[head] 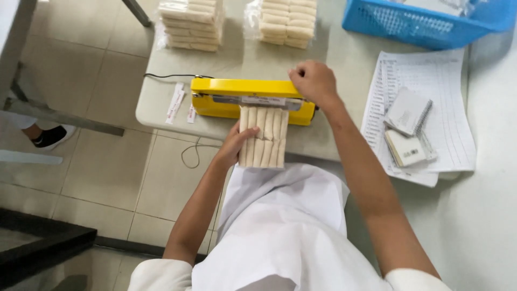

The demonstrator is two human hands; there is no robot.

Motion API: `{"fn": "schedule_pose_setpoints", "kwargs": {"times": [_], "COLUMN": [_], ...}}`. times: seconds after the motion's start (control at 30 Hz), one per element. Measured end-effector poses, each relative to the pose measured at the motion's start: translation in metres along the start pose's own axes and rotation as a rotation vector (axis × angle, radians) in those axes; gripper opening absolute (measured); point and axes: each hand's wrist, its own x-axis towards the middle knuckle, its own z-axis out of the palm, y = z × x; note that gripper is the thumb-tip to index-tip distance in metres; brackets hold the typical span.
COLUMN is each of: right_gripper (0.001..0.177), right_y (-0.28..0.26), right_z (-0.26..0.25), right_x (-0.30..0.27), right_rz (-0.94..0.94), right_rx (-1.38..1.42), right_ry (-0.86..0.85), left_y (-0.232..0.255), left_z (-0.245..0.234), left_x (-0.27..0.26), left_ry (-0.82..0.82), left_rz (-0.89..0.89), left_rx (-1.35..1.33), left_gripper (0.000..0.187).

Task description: Using a manual impulse heat sealer to close plastic bags containing breadsticks and organizing them on a workspace.

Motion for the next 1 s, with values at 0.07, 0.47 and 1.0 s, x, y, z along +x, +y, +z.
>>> {"fn": "schedule_pose_setpoints", "kwargs": {"times": [0.07,0.47,1.0], "right_gripper": [0.043,0.018,0.044], "right_y": [-0.048,0.134,0.049], "right_z": [-0.046,0.008,0.136], "right_x": [0.000,0.114,0.183], "right_rz": [0.090,-0.167,-0.699], "right_rx": [0.006,-0.158,-0.766], "right_ry": [-0.235,0.054,0.464], "left_y": [0.002,0.236,0.214], "left_z": [-0.010,-0.088,-0.155], "left_x": [0.002,0.030,0.179], "left_ry": [-0.033,0.507,0.751], "left_rz": [0.005,0.723,0.110], "left_rx": [-0.018,-0.100,0.741], "left_gripper": [0.069,0.073,0.075]}}
